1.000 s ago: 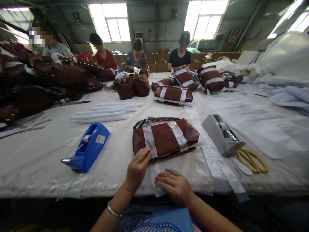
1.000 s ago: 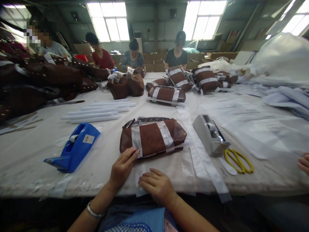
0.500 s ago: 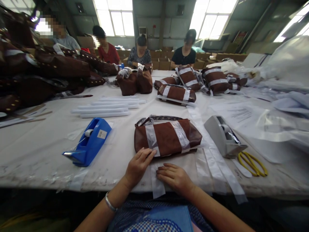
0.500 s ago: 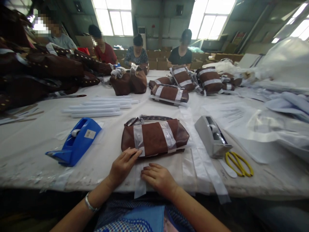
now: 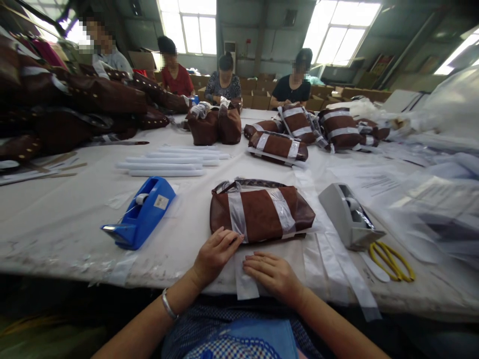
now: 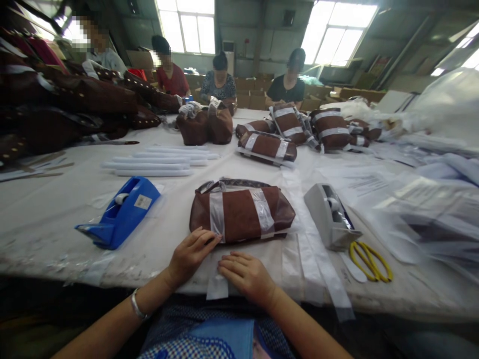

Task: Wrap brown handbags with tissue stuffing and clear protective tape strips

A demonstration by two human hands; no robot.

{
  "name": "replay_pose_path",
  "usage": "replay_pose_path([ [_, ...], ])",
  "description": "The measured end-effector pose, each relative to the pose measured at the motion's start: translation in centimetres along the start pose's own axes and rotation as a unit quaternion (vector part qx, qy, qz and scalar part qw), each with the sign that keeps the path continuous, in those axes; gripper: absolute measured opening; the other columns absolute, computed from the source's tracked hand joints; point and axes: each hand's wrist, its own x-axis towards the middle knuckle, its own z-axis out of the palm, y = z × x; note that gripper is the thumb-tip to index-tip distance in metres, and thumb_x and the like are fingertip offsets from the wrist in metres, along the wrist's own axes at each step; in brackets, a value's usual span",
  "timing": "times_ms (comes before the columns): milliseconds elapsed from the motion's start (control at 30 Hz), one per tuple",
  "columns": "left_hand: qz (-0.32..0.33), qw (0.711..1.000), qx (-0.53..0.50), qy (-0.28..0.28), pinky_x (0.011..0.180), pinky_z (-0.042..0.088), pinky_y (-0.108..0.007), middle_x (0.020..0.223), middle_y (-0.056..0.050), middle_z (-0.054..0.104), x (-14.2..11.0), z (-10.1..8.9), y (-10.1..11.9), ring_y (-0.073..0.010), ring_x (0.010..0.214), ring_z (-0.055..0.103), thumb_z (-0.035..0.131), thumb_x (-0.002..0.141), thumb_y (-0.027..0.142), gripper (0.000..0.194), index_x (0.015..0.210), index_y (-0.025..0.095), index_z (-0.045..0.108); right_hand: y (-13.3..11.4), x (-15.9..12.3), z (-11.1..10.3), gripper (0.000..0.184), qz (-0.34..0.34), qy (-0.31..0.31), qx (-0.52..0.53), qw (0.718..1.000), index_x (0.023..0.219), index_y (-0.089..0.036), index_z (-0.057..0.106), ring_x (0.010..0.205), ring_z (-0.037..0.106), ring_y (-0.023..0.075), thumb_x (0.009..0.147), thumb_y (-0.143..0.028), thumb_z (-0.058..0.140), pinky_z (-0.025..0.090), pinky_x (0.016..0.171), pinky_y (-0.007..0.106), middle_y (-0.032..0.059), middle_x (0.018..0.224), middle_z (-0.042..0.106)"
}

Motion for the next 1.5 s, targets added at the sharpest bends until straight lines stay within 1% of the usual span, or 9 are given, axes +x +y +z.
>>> replay_pose_path([
  [167,0.014,1.0,0.009,-0.026,0.106,0.05,-0.04,0.112,-0.007,0.069,0.2,-0.4,0.1,-0.0194,0.105,0.063,0.051,0.095,0.01,0.035,0.129,0.014,0.06,1.7,2.0,-0.8,0.028,-0.013,0.045,-0.024,0.999,0.12,-0.016,0.064,0.106,0.07,0.0178,0.095,-0.009,0.055,0.056,0.098,0.038,0.008,0.114,0.074],
  [300,-0.004,1.0,-0.029,-0.01,0.107,0.05,-0.04,0.111,-0.007,0.07,-0.1,-0.5,0.4,-0.0184,0.106,0.063,0.05,0.095,0.008,0.034,0.128,0.012,0.058,3.2,3.6,-0.7,0.028,-0.002,0.075,-0.037,0.997,0.121,-0.018,0.064,0.101,0.071,0.0166,0.096,-0.01,0.054,0.058,0.092,0.033,0.0075,0.11,0.075],
  [600,-0.13,0.983,-0.122,0.044,0.108,0.049,-0.034,0.105,-0.003,0.072,-0.8,0.3,1.3,-0.0152,0.105,0.066,0.06,0.092,0.013,0.023,0.115,0.016,0.058,5.1,4.6,0.2,0.023,0.056,0.011,-0.091,0.994,0.11,-0.017,0.068,0.079,0.069,0.0163,0.1,-0.015,0.047,0.054,0.073,0.028,0.0056,0.097,0.076],
  [867,-0.254,0.958,-0.125,0.044,0.082,0.056,-0.028,0.095,-0.002,0.073,0.6,-0.1,2.1,-0.0169,0.088,0.069,0.064,0.092,0.032,0.038,0.126,0.02,0.053,5.0,5.8,0.6,0.019,0.209,-0.054,-0.104,0.971,0.088,-0.021,0.069,0.073,0.064,0.0145,0.098,-0.028,0.056,0.042,0.065,0.024,0.0016,0.079,0.068],
  [1033,-0.306,0.948,-0.07,0.053,0.078,0.053,-0.027,0.087,0.0,0.072,1.5,0.7,2.9,-0.0154,0.078,0.068,0.061,0.093,0.027,0.038,0.129,0.02,0.053,4.6,6.7,0.7,0.021,0.286,-0.077,-0.118,0.948,0.078,-0.021,0.067,0.068,0.063,0.0122,0.095,-0.033,0.061,0.033,0.059,0.024,-0.0007,0.077,0.067],
  [1167,-0.299,0.952,-0.018,0.065,0.078,0.052,-0.026,0.102,-0.004,0.073,1.8,1.0,3.0,-0.0163,0.086,0.069,0.059,0.094,0.024,0.032,0.126,0.02,0.058,4.5,7.2,0.7,0.019,0.327,-0.09,-0.115,0.933,0.08,-0.023,0.066,0.068,0.064,0.0129,0.093,-0.036,0.064,0.03,0.058,0.025,-0.002,0.081,0.069],
  [1267,-0.25,0.967,-0.002,0.06,0.083,0.052,-0.027,0.119,-0.004,0.071,1.8,0.7,2.9,-0.017,0.096,0.068,0.056,0.095,0.019,0.026,0.12,0.021,0.063,4.6,7.6,0.8,0.012,0.364,-0.095,-0.112,0.92,0.089,-0.023,0.062,0.067,0.066,0.0145,0.092,-0.034,0.064,0.029,0.056,0.025,-0.003,0.081,0.07],
  [1367,-0.209,0.978,-0.007,0.027,0.083,0.053,-0.029,0.119,-0.001,0.072,1.9,0.3,2.7,-0.0163,0.092,0.067,0.055,0.095,0.017,0.023,0.113,0.023,0.068,4.8,8.2,1.0,0.015,0.391,-0.099,-0.113,0.908,0.098,-0.023,0.058,0.064,0.067,0.0165,0.091,-0.034,0.065,0.028,0.054,0.025,-0.0032,0.077,0.071],
  [1500,-0.226,0.974,0.012,0.002,0.08,0.054,-0.03,0.122,-0.001,0.071,2.2,0.2,2.5,-0.0176,0.091,0.066,0.057,0.094,0.019,0.027,0.119,0.021,0.067,4.9,8.5,0.6,0.014,0.396,-0.081,-0.111,0.908,0.1,-0.023,0.057,0.06,0.067,0.0173,0.092,-0.033,0.062,0.03,0.053,0.024,-0.0038,0.069,0.07],
])
